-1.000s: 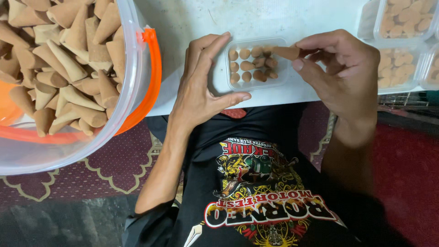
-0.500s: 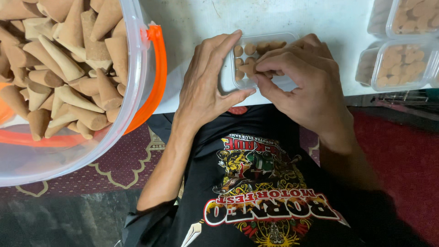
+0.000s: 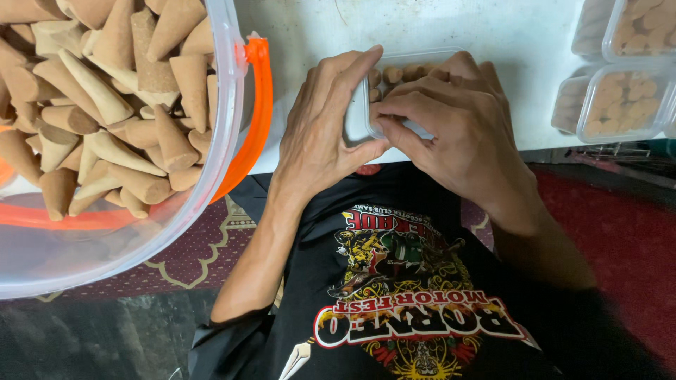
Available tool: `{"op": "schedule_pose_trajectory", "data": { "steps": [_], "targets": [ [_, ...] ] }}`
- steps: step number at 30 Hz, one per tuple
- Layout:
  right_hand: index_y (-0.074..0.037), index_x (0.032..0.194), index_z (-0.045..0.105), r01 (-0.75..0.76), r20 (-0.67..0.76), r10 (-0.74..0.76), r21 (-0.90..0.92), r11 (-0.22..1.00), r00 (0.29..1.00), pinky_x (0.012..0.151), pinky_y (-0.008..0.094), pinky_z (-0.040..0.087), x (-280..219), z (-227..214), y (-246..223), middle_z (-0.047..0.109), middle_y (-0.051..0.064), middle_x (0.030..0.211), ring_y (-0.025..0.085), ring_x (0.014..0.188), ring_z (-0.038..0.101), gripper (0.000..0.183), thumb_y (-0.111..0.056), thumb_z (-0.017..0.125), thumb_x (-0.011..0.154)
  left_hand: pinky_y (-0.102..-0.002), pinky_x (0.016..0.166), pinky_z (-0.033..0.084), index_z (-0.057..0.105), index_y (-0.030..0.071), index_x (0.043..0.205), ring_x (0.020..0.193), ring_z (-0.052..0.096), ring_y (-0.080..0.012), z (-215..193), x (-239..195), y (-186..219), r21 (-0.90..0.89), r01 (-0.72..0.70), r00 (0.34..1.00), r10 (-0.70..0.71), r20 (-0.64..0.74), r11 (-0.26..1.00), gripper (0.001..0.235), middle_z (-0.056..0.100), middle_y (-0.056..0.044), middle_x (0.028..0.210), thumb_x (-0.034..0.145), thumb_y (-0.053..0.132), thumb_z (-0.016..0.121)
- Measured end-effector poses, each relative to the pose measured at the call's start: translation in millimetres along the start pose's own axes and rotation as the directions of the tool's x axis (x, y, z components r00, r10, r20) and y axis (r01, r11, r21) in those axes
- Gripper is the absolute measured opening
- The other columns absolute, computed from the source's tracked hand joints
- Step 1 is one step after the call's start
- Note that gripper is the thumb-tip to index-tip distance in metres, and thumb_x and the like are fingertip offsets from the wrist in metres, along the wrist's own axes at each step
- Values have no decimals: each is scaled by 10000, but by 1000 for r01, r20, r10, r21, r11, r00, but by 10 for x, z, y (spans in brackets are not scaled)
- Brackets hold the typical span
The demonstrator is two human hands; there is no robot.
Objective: The person transfers small, cone-shaped objects from a large orange-lidded bucket into a small clear plastic container. They pick up the cones by hand and place them into the container, arranging them in rows.
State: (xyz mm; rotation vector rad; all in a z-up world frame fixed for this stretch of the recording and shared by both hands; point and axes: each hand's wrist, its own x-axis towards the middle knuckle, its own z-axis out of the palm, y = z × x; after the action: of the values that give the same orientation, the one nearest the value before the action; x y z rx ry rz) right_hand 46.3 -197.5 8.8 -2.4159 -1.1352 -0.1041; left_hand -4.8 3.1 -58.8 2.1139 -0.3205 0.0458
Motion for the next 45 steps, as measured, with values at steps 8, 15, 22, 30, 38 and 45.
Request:
{"op": "schedule_pose_trajectory", "data": {
  "steps": [8,15,22,30,38,45],
  "targets": [
    [-131,1108,805,-3,22,3,-22,1000,1000,821,451,422,-19,-3,4,777,5,1158,340,1043,614,124,-49,828,1017,-483,1118,498,303,203,1597,1368,564,-343,-27,11,30,-10,-13,1000,13,-5,1000,760,481,-106,1511,1006,413,732],
    [-99,1128,793,-15,43,15,10,1000,999,813,440,429,-40,-19,6,788,35,1155,345,1056,620,151,-13,815,1006,-483,1092,512,307,206,1590,1371,562,-351,-16,3,24,-2,-9,1000,9,-10,1000,767,480,-108,1512,1013,444,752],
    [-32,1134,787,-3,6,2,70,998,1000,839,435,429,-19,-71,12,788,76,1080,319,930,604,162,64,800,1005,-490,1170,471,303,170,1594,1416,514,-367,-35,2,19,-21,-13,1000,13,-3,1000,847,448,-134,1536,967,440,804],
    [56,1078,767,59,-100,-41,178,982,994,858,424,420,31,-147,19,786,135,988,279,892,716,147,162,822,994,-539,1249,452,290,67,1573,1459,486,-400,-283,-4,387,-28,-103,995,102,-18,994,829,405,-222,1515,1021,654,485],
    [125,1017,743,180,-201,-134,233,956,970,783,450,453,323,-733,-218,716,196,855,305,727,625,69,65,761,1046,-424,1275,499,333,140,1597,1490,540,-306,-856,-164,1269,-97,-143,990,141,-27,985,590,497,-130,1585,1136,506,369],
    [117,974,737,367,-180,-332,220,904,926,761,451,417,885,-1094,-773,665,208,814,325,709,524,142,48,707,1094,-459,1324,483,317,99,1605,1483,603,-353,-1499,-333,1482,121,-176,971,192,-140,977,492,587,-196,1550,1205,272,544]
  ]
}}
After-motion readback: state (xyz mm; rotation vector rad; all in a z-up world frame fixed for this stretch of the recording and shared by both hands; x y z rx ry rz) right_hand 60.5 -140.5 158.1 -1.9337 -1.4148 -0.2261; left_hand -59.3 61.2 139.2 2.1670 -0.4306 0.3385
